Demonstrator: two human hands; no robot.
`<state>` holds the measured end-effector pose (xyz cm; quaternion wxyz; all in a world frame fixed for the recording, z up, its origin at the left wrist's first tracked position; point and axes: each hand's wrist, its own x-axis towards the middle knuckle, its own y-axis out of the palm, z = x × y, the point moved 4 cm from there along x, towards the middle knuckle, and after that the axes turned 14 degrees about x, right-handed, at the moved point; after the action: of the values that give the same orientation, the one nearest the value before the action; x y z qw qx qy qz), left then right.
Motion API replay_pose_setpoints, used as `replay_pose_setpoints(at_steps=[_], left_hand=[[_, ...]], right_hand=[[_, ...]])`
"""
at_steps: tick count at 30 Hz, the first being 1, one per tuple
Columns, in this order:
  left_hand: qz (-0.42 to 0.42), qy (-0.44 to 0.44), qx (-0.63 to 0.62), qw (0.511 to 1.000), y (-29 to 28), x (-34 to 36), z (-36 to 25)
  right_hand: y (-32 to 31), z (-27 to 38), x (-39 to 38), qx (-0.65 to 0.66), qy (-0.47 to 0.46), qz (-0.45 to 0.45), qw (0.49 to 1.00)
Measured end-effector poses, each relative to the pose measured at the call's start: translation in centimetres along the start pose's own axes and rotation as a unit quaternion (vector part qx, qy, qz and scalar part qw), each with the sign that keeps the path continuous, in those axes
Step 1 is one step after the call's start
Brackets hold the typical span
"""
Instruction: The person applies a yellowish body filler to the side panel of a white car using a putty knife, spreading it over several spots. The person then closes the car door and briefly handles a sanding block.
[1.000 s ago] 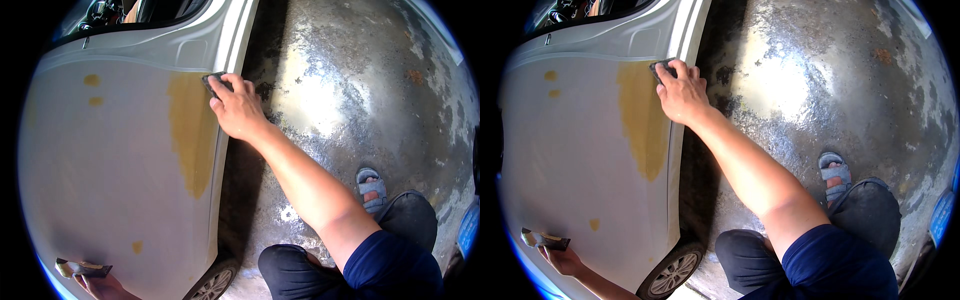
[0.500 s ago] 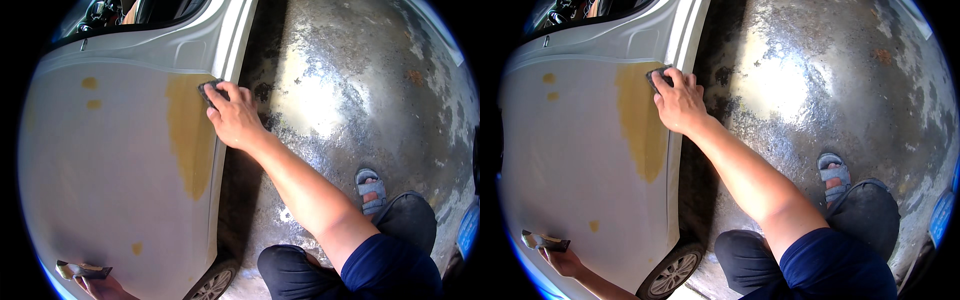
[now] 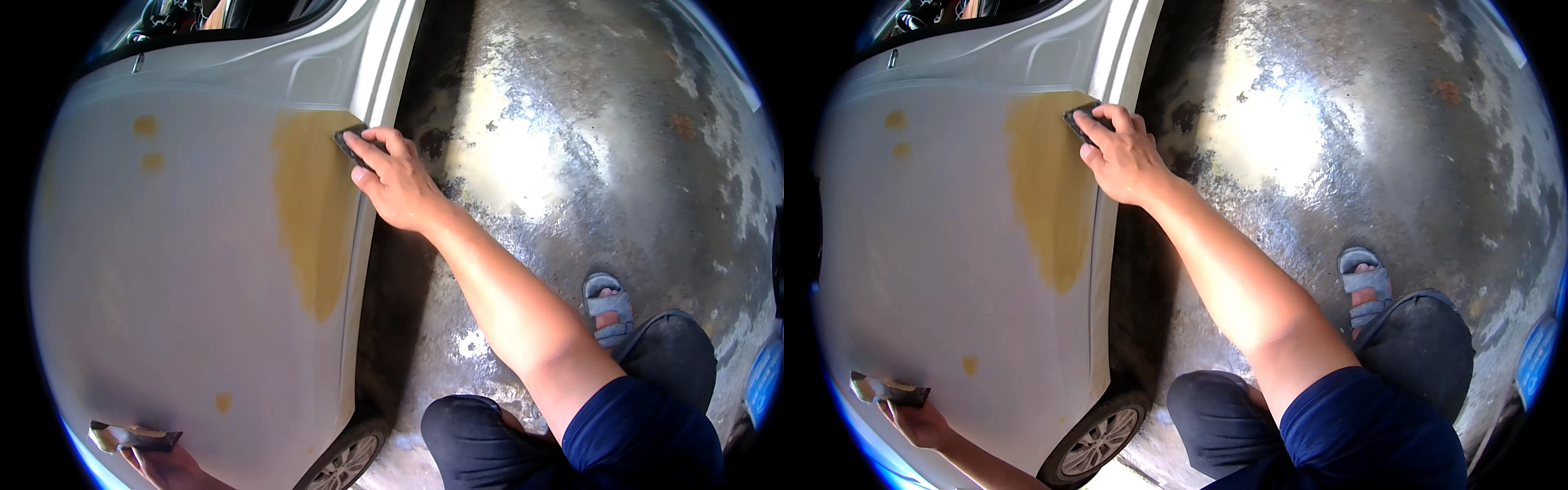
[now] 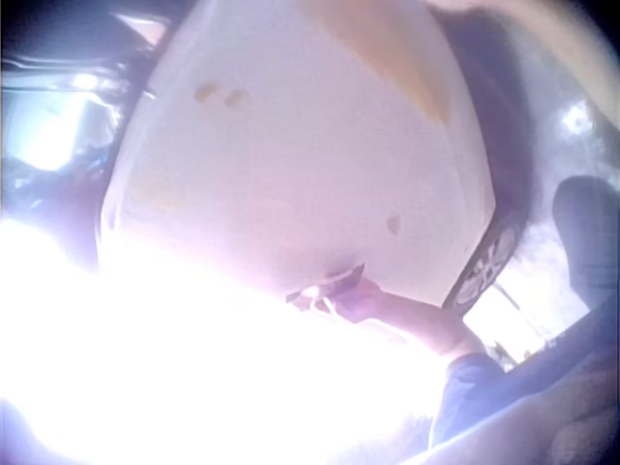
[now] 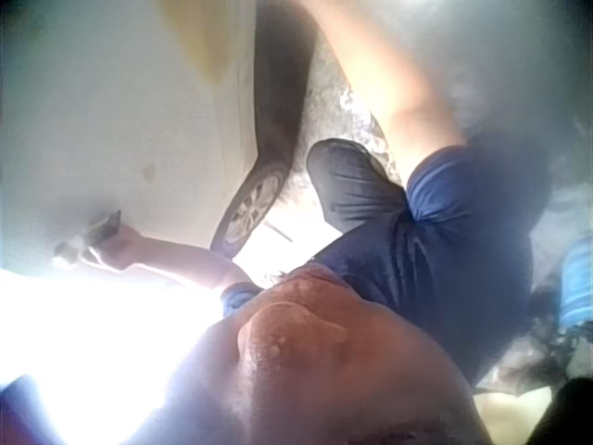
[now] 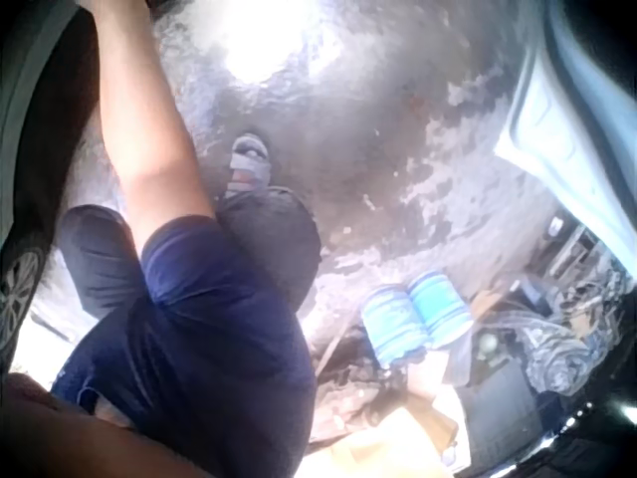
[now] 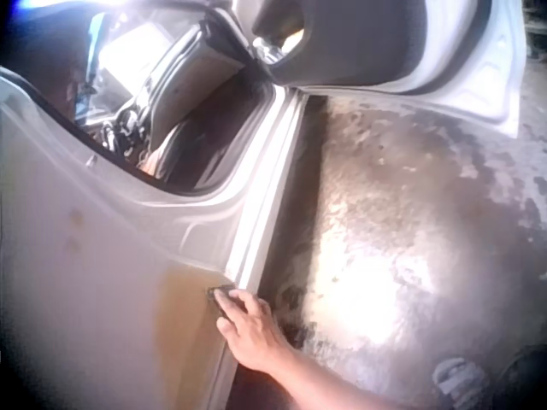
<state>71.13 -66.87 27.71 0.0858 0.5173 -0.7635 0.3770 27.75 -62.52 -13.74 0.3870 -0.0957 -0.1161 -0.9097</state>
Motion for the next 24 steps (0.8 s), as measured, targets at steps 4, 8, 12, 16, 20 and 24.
replay_pose_setpoints(at_steps=[4, 8, 12, 16, 20, 24], left_hand=[[0.047, -0.014, -0.05, 0.998, 1.6, -0.1, -0.5], [-0.092, -0.01, 0.01, 0.996, 1.1, -0.2, -0.1], [-0.15, 0.03, 0.092, 0.984, 2.4, -0.3, -0.8], [-0.104, -0.013, 0.021, 0.994, 4.8, -0.6, -1.4], [-0.175, 0.006, 0.053, 0.983, 5.0, -0.7, -1.5], [-0.102, -0.011, -0.001, 0.995, 6.9, -0.5, -1.4]], right_hand=[[2.0, 0.0, -3.4, 0.017, -0.005, 0.045, 0.999], [3.9, 0.6, -6.4, 0.013, 0.016, 0.076, 0.997], [5.6, 1.3, -9.2, 0.029, -0.012, 0.06, 0.998], [7.1, 1.8, -11.8, 0.041, -0.011, 0.051, 0.998], [9.0, 2.3, -14.3, 0.05, -0.003, 0.07, 0.996], [10.2, 2.9, -16.4, 0.055, -0.008, 0.074, 0.996]])
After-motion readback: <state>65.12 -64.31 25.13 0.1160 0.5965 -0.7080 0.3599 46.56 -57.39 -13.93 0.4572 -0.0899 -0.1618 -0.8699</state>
